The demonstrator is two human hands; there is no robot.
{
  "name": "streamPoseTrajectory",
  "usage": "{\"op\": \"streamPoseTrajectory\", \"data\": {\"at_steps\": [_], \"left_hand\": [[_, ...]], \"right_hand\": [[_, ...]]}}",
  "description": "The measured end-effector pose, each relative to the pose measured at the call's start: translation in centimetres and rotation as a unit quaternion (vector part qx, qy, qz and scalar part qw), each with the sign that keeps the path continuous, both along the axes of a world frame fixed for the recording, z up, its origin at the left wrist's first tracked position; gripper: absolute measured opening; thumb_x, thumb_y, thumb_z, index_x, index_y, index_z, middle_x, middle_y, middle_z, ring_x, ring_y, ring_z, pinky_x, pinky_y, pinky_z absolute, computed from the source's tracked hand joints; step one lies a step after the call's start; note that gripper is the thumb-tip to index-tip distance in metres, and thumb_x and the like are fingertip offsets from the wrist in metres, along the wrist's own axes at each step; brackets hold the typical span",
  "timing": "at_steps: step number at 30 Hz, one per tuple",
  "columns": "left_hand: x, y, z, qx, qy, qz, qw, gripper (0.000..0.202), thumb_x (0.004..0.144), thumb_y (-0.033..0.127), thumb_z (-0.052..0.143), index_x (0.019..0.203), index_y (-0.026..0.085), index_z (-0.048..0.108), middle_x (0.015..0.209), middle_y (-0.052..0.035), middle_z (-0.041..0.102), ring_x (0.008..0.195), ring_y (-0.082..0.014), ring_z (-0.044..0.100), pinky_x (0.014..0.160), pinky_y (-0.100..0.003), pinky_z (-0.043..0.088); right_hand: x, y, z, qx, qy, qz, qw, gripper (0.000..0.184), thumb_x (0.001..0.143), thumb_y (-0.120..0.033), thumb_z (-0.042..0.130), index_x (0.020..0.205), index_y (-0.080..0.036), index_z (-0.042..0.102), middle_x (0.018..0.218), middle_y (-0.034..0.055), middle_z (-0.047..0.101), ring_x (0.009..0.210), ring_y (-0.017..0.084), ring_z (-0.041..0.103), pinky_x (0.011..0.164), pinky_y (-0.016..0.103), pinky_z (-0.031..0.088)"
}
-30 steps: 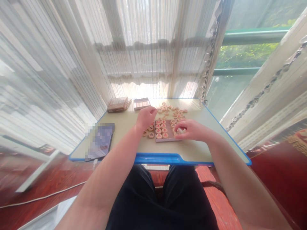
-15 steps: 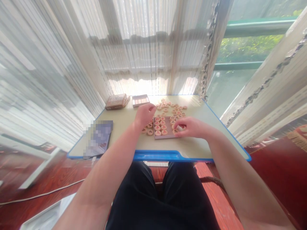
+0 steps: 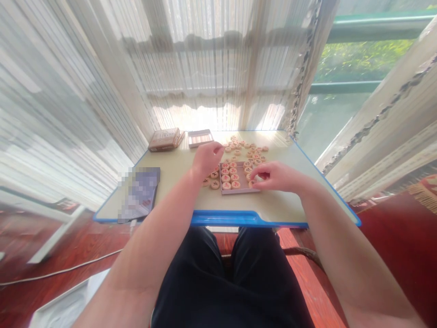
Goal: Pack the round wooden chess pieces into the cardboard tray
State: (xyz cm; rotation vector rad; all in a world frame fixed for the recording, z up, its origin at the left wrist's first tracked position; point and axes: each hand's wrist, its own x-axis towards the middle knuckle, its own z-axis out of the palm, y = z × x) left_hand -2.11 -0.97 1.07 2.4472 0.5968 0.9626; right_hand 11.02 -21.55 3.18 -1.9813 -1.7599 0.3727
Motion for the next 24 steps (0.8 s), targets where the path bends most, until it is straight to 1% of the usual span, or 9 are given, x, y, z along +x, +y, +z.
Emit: {"op": "streamPoseTrajectory", "data": {"at_steps": [3,7,11,16,19,22,24], "left_hand": [[0.1,0.1,-0.1,0.001,-0.006,-0.012,1.0,0.022,0.08,0.028,0.05,0.08,0.017,0.069,0.077,-0.0041,0.069,0.075,-0.0178,0.059,0.072,-0.027,0.043],[0.2,0.2,-0.2,0.008,-0.008,-0.016,1.0,0.023,0.08,0.028,0.049,0.079,0.016,0.068,0.076,-0.0035,0.069,0.074,-0.0169,0.059,0.072,-0.027,0.044],[0.1,0.3,-0.2,0.009,-0.006,-0.009,1.0,0.024,0.081,0.029,0.048,0.079,0.016,0.068,0.076,-0.0032,0.069,0.072,-0.0167,0.059,0.072,-0.028,0.045],[0.0,0.4,-0.3,0.016,-0.005,-0.007,1.0,0.023,0.08,0.029,0.049,0.079,0.016,0.068,0.074,-0.0033,0.069,0.07,-0.0162,0.059,0.071,-0.027,0.045],[0.0,0.4,-0.3,0.016,0.004,-0.007,1.0,0.023,0.08,0.029,0.048,0.08,0.016,0.068,0.075,-0.0032,0.069,0.071,-0.0163,0.059,0.071,-0.027,0.045],[0.0,0.3,-0.2,0.016,0.011,-0.003,1.0,0.023,0.08,0.028,0.048,0.08,0.016,0.068,0.076,-0.0036,0.069,0.073,-0.0166,0.059,0.071,-0.027,0.044],[-0.1,0.2,0.0,0.016,0.014,0.0,1.0,0.023,0.08,0.027,0.048,0.08,0.016,0.068,0.076,-0.0042,0.069,0.073,-0.0168,0.059,0.071,-0.027,0.044]], "right_hand": [[0.0,0.1,0.0,0.027,-0.003,-0.019,0.999,0.02,0.07,-0.03,0.06,0.082,-0.02,0.071,0.058,-0.0025,0.053,0.054,0.01,0.045,0.053,0.023,0.035],[0.4,0.7,-0.7,0.078,-0.026,-0.04,0.996,0.022,0.073,-0.026,0.055,0.082,-0.018,0.073,0.062,-0.0001,0.055,0.058,0.011,0.047,0.058,0.023,0.036],[0.7,1.1,-1.2,0.064,-0.028,-0.017,0.997,0.02,0.072,-0.025,0.055,0.079,-0.017,0.073,0.064,0.001,0.057,0.06,0.011,0.047,0.06,0.024,0.037],[0.7,1.1,-1.2,0.055,-0.022,-0.021,0.998,0.02,0.071,-0.025,0.055,0.078,-0.017,0.071,0.059,-0.0004,0.052,0.057,0.011,0.045,0.057,0.024,0.035],[0.8,1.0,-1.0,0.062,-0.017,-0.029,0.998,0.019,0.07,-0.026,0.056,0.077,-0.017,0.071,0.06,-0.0004,0.052,0.058,0.011,0.046,0.057,0.024,0.035],[0.7,0.8,-0.9,0.068,0.002,-0.034,0.997,0.02,0.071,-0.027,0.057,0.079,-0.017,0.072,0.061,0.0005,0.055,0.058,0.011,0.046,0.057,0.025,0.035],[0.6,0.7,-0.9,0.054,0.013,-0.02,0.998,0.02,0.071,-0.028,0.058,0.078,-0.017,0.072,0.065,0.0015,0.06,0.059,0.012,0.048,0.058,0.025,0.036]]}}
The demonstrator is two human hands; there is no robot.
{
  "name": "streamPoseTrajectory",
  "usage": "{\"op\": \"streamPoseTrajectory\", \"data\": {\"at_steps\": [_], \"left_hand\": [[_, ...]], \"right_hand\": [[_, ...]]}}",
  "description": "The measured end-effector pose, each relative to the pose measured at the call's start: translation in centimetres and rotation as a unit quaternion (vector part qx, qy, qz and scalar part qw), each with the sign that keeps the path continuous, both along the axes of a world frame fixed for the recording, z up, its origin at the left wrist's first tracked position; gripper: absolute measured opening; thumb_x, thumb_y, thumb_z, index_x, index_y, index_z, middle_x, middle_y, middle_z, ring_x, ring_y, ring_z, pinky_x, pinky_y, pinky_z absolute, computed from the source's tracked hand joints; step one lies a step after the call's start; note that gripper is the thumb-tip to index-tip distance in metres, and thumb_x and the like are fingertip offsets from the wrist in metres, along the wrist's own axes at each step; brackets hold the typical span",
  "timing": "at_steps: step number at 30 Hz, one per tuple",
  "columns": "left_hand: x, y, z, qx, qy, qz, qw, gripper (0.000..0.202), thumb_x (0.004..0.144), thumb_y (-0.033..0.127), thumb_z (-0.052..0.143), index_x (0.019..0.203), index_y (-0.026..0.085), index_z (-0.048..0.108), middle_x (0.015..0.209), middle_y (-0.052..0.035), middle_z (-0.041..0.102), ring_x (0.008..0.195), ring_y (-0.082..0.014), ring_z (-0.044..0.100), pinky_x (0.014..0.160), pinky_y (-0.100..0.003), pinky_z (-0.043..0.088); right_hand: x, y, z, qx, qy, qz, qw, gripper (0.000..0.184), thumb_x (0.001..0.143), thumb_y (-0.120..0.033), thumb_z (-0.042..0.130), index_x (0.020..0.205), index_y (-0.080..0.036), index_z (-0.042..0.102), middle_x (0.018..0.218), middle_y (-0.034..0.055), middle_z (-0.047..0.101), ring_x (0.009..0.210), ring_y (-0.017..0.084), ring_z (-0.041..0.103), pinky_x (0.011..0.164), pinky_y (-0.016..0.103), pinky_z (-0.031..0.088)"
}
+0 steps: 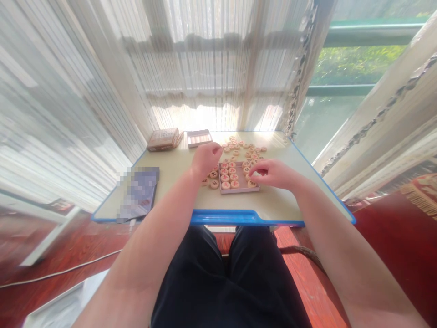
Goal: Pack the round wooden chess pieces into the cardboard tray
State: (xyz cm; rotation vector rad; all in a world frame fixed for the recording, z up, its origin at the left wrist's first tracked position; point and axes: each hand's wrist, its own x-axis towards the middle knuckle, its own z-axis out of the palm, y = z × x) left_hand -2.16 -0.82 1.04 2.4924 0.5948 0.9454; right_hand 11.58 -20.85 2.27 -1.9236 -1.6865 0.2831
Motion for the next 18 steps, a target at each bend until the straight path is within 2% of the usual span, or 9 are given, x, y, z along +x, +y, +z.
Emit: {"op": "streamPoseTrajectory", "data": {"at_steps": [5,14,18], "left_hand": [[-0.06,-0.34,0.23,-0.004,0.011,-0.002,1.0,0.023,0.081,0.026,0.046,0.08,0.015,0.067,0.074,-0.0046,0.068,0.073,-0.0173,0.058,0.07,-0.027,0.044],[-0.08,-0.36,-0.02,0.011,0.025,-0.005,1.0,0.025,0.082,0.028,0.046,0.08,0.016,0.068,0.076,-0.0055,0.069,0.074,-0.0178,0.059,0.071,-0.028,0.044],[-0.13,0.18,-0.17,0.027,0.032,0.004,0.999,0.025,0.081,0.029,0.047,0.08,0.017,0.069,0.082,-0.0057,0.07,0.078,-0.0185,0.061,0.076,-0.029,0.046]], "right_hand": [[-0.2,-0.19,-0.01,-0.024,0.003,0.039,0.999,0.014,0.069,-0.028,0.062,0.076,-0.02,0.073,0.074,0.0015,0.067,0.064,0.013,0.054,0.06,0.025,0.039],[-0.35,-0.29,0.35,-0.026,-0.014,0.039,0.999,0.016,0.071,-0.032,0.062,0.074,-0.02,0.072,0.074,0.0022,0.065,0.067,0.014,0.054,0.061,0.025,0.039],[-0.28,-0.31,0.54,0.001,-0.015,0.024,1.0,0.02,0.075,-0.032,0.058,0.076,-0.018,0.072,0.071,0.0029,0.063,0.063,0.013,0.051,0.059,0.025,0.038]]}}
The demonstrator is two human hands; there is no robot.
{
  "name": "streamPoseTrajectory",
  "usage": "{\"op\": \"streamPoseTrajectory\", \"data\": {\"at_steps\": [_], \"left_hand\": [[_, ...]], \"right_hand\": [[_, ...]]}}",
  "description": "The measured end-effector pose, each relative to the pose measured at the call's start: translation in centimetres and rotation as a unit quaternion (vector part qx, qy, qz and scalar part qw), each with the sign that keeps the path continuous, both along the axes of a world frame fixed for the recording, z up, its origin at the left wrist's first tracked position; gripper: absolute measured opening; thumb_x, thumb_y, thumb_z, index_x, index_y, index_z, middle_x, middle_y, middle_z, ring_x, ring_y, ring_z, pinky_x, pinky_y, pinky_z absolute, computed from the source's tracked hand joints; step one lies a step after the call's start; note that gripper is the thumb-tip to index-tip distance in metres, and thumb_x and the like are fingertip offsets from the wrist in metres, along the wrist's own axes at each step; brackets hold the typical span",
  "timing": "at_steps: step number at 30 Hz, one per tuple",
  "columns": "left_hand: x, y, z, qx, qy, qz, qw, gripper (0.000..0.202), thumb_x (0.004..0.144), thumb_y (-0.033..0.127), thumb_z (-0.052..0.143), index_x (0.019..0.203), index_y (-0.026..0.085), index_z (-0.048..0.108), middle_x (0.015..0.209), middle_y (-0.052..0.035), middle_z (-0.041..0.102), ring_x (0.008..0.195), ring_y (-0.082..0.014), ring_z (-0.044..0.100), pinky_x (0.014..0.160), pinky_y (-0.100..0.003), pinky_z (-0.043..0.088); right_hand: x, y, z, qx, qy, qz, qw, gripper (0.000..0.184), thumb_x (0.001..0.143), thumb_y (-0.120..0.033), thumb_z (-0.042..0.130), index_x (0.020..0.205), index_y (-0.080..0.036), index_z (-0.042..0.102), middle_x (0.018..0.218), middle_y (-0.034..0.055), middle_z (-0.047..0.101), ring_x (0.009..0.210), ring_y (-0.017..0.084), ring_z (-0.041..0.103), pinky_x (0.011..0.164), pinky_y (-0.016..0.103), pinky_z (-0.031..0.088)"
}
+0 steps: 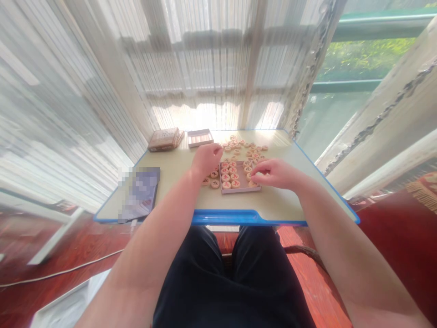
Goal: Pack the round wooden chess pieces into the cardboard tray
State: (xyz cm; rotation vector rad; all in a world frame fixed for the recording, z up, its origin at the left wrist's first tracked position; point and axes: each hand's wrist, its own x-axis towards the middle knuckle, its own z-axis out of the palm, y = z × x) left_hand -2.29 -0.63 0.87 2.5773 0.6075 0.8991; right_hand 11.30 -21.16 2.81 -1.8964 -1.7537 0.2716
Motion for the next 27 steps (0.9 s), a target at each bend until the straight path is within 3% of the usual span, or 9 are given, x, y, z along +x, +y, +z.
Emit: {"op": "streamPoseTrajectory", "data": {"at_steps": [3,7,13,19,23,27], "left_hand": [[-0.2,1.2,-0.1,-0.011,0.018,0.028,0.999,0.024,0.076,0.027,0.051,0.085,0.018,0.07,0.089,-0.005,0.071,0.085,-0.0196,0.062,0.08,-0.028,0.046],[-0.6,2.6,0.0,-0.093,0.095,0.091,0.987,0.032,0.07,0.025,0.053,0.095,0.02,0.071,0.092,-0.0035,0.071,0.076,-0.0177,0.063,0.069,-0.025,0.049],[-0.9,2.2,0.1,-0.065,0.199,0.051,0.976,0.03,0.066,0.027,0.056,0.09,0.024,0.074,0.092,-0.0009,0.07,0.072,-0.0161,0.063,0.066,-0.023,0.048],[-0.9,2.3,-0.2,-0.07,0.187,0.012,0.98,0.031,0.067,0.025,0.057,0.093,0.021,0.073,0.089,-0.0026,0.071,0.065,-0.0165,0.062,0.062,-0.025,0.048],[-0.9,2.9,-0.5,-0.068,0.167,0.02,0.983,0.029,0.067,0.018,0.055,0.089,0.021,0.074,0.079,-0.0027,0.071,0.068,-0.018,0.063,0.066,-0.025,0.049],[-0.8,3.1,-0.4,-0.058,0.113,0.037,0.991,0.03,0.07,0.018,0.053,0.092,0.021,0.073,0.092,-0.0035,0.071,0.077,-0.0194,0.063,0.072,-0.027,0.049]], "right_hand": [[0.2,0.1,0.0,0.034,0.002,-0.038,0.999,0.023,0.076,-0.032,0.056,0.077,-0.015,0.071,0.066,0.0027,0.06,0.059,0.012,0.049,0.058,0.026,0.037],[0.4,0.2,-0.2,0.012,0.008,-0.031,0.999,0.021,0.074,-0.031,0.058,0.076,-0.016,0.072,0.066,0.0026,0.061,0.06,0.012,0.049,0.058,0.025,0.037],[0.2,0.2,-0.2,-0.002,0.042,-0.001,0.999,0.021,0.072,-0.034,0.06,0.079,-0.018,0.073,0.069,0.0015,0.059,0.06,0.011,0.046,0.057,0.025,0.036],[0.7,0.4,-0.4,0.019,0.047,-0.037,0.998,0.025,0.073,-0.038,0.059,0.076,-0.016,0.071,0.064,0.0011,0.054,0.059,0.012,0.046,0.056,0.026,0.036],[0.9,0.7,-0.8,0.041,0.037,-0.053,0.997,0.025,0.073,-0.037,0.057,0.075,-0.015,0.069,0.061,0.0003,0.051,0.058,0.012,0.046,0.057,0.026,0.035],[1.2,0.9,-1.2,0.059,0.034,-0.085,0.994,0.026,0.074,-0.035,0.056,0.086,-0.016,0.069,0.054,-0.0038,0.042,0.054,0.011,0.041,0.057,0.026,0.034]]}}
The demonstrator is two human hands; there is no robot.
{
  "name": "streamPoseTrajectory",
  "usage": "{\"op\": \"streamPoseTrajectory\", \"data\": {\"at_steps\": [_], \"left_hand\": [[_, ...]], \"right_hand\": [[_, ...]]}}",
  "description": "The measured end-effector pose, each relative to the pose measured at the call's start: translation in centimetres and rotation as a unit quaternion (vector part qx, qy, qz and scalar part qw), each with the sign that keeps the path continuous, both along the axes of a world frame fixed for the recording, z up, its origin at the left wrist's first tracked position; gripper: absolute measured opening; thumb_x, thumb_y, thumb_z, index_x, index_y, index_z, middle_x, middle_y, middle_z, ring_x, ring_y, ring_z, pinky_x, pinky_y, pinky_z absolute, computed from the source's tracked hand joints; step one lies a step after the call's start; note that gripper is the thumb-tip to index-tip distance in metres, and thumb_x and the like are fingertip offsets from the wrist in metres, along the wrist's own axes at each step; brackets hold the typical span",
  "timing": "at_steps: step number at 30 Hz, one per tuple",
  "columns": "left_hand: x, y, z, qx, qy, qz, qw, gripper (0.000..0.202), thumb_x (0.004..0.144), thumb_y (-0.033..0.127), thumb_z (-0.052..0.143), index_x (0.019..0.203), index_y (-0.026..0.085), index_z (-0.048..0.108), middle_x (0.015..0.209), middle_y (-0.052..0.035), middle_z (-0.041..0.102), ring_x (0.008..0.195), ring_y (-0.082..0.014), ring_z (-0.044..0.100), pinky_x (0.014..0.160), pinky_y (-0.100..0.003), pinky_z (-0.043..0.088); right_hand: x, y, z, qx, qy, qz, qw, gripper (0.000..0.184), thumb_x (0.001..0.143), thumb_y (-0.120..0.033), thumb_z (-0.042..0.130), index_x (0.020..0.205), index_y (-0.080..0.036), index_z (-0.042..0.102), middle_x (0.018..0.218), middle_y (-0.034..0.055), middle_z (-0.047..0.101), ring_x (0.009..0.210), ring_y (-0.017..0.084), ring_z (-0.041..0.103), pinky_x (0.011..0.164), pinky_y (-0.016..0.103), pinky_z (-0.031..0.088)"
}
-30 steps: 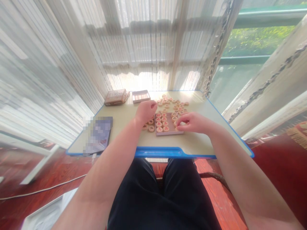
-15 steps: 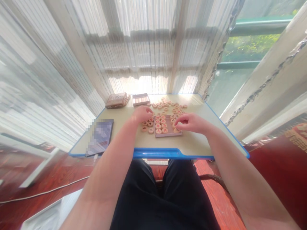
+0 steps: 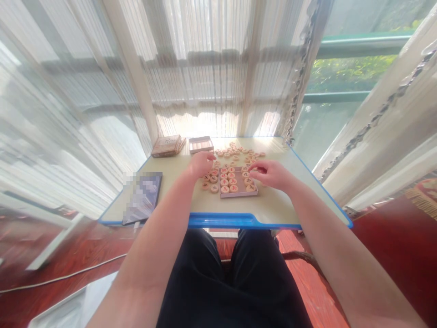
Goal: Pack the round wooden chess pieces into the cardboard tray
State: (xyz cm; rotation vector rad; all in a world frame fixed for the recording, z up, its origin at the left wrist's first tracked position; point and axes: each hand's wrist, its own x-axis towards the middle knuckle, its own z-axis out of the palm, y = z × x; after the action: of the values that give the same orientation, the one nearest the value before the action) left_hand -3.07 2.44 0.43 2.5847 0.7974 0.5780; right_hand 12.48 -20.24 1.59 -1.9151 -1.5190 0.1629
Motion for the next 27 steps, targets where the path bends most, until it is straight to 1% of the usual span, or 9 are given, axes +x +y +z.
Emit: {"op": "streamPoseTrajectory", "data": {"at_steps": [2,4,9,13,18,20,23,25,27], "left_hand": [[0.08,-0.11,0.0,0.023,-0.004,0.001,1.0,0.027,0.073,0.024,0.053,0.092,0.021,0.072,0.096,-0.0043,0.07,0.082,-0.0207,0.063,0.077,-0.029,0.049],[0.17,-0.32,-0.12,0.039,0.024,-0.002,0.999,0.025,0.074,0.034,0.055,0.089,0.021,0.072,0.093,-0.0054,0.07,0.082,-0.0221,0.063,0.078,-0.03,0.048],[0.46,-0.76,-0.68,0.05,0.058,0.011,0.997,0.042,0.074,0.05,0.056,0.099,0.018,0.068,0.092,-0.0079,0.069,0.079,-0.022,0.062,0.074,-0.03,0.047],[0.61,-0.76,-0.86,0.028,0.059,0.017,0.998,0.039,0.076,0.049,0.055,0.097,0.018,0.068,0.092,-0.0082,0.069,0.08,-0.0216,0.062,0.073,-0.029,0.046],[0.52,-0.9,-0.64,0.001,0.031,0.037,0.999,0.043,0.077,0.039,0.058,0.115,0.018,0.059,0.095,-0.0065,0.069,0.08,-0.0191,0.062,0.07,-0.027,0.046],[0.47,-0.89,-0.53,0.015,0.034,0.049,0.998,0.043,0.075,0.045,0.059,0.109,0.019,0.061,0.093,-0.0071,0.069,0.08,-0.02,0.062,0.07,-0.027,0.046],[0.43,-0.71,-0.49,0.03,0.067,0.06,0.995,0.038,0.07,0.054,0.061,0.083,0.019,0.067,0.082,-0.0086,0.069,0.079,-0.0225,0.061,0.071,-0.029,0.046],[0.43,-0.57,-0.54,0.022,0.081,0.063,0.994,0.034,0.069,0.052,0.061,0.075,0.019,0.067,0.074,-0.008,0.068,0.075,-0.0226,0.061,0.07,-0.03,0.046],[0.45,-0.48,-0.66,0.019,0.076,0.059,0.995,0.027,0.071,0.045,0.06,0.076,0.02,0.067,0.074,-0.0071,0.068,0.073,-0.022,0.061,0.069,-0.03,0.046]], "right_hand": [[0.15,0.09,-0.23,0.004,-0.001,-0.011,1.0,0.028,0.074,-0.034,0.056,0.092,-0.017,0.068,0.053,-0.0056,0.037,0.052,0.01,0.039,0.056,0.025,0.033],[0.27,0.16,-0.44,0.007,-0.003,-0.012,1.0,0.03,0.074,-0.033,0.056,0.097,-0.017,0.066,0.053,-0.0063,0.036,0.051,0.01,0.038,0.057,0.025,0.033],[0.39,0.23,-0.71,0.011,-0.007,-0.013,1.0,0.035,0.075,-0.033,0.055,0.104,-0.017,0.063,0.055,-0.0062,0.038,0.052,0.01,0.039,0.057,0.025,0.034],[0.51,0.23,-0.77,0.004,-0.007,-0.019,1.0,0.034,0.075,-0.034,0.055,0.104,-0.017,0.063,0.054,-0.0064,0.037,0.052,0.011,0.039,0.057,0.025,0.034],[0.7,0.22,-0.8,0.0,-0.017,-0.019,1.0,0.031,0.076,-0.035,0.053,0.098,-0.017,0.065,0.052,-0.0065,0.037,0.05,0.011,0.039,0.056,0.025,0.033],[0.74,0.21,-0.81,-0.004,-0.018,-0.021,1.0,0.03,0.076,-0.035,0.053,0.096,-0.017,0.065,0.051,-0.0067,0.036,0.049,0.01,0.038,0.055,0.025,0.032],[0.76,0.21,-0.85,-0.007,-0.01,-0.017,1.0,0.029,0.074,-0.035,0.054,0.093,-0.017,0.066,0.051,-0.0066,0.037,0.049,0.01,0.038,0.055,0.025,0.032],[0.76,0.24,-0.87,-0.012,-0.006,-0.012,1.0,0.028,0.074,-0.035,0.054,0.091,-0.017,0.067,0.051,-0.0063,0.038,0.049,0.01,0.039,0.054,0.024,0.032],[0.76,0.26,-0.87,-0.017,-0.004,-0.015,1.0,0.028,0.073,-0.035,0.054,0.089,-0.017,0.068,0.051,-0.006,0.039,0.049,0.01,0.039,0.054,0.024,0.032]]}}
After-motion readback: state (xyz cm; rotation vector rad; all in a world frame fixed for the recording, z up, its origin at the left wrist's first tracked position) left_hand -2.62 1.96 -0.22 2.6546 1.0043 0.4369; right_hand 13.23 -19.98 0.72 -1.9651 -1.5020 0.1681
